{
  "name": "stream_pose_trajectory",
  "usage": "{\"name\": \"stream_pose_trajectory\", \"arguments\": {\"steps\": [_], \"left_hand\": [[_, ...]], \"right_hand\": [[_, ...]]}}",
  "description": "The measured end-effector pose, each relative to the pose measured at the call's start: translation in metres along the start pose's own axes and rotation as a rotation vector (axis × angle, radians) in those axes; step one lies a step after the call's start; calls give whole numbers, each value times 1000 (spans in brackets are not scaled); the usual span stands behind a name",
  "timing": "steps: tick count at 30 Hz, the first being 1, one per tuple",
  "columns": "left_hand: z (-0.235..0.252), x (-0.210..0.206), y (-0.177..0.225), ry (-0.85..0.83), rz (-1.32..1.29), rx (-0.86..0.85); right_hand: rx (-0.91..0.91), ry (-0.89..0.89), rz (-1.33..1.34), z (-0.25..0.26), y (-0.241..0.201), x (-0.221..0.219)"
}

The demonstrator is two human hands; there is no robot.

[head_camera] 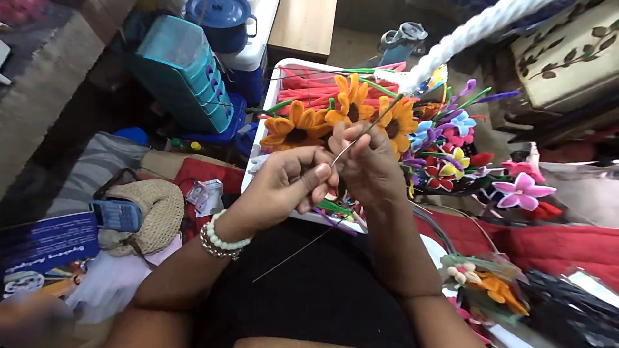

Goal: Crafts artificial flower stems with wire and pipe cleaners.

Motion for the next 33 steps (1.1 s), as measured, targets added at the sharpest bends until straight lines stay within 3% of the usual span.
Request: {"name": "stream_pose_trajectory", "arguments": {"steps": [3, 5, 10, 13, 18, 25, 33], "left_hand": [[-1, -5, -19, -149, -378, 199], [-1, 0, -23, -106, -302, 192], [-8, 11, 4, 223, 743, -188], [-17, 5, 12, 306, 1062, -371], [-16, 13, 10, 323, 853, -317], [-13, 18, -8, 117, 382, -123], [-14, 6, -24, -99, -80, 59]], "right_hand": [[-4, -59, 91, 1, 9, -1], [94, 40, -82, -1, 1, 2], [348, 336, -626, -12, -27, 3], [379, 361, -735, -15, -28, -3], [357, 259, -726, -10, -27, -4], [187, 77, -343, -6, -13, -4], [165, -30, -275, -5, -11, -12]]}}
Point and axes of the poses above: each hand's wrist, its own z-axis towards the middle knuckle, its own x-axis out of the back of the hand, y = z × x, the point moved 8 cm from there along z, towards the middle knuckle, and after that the axes turned 1 degree about -z, right-handed, at the moved point
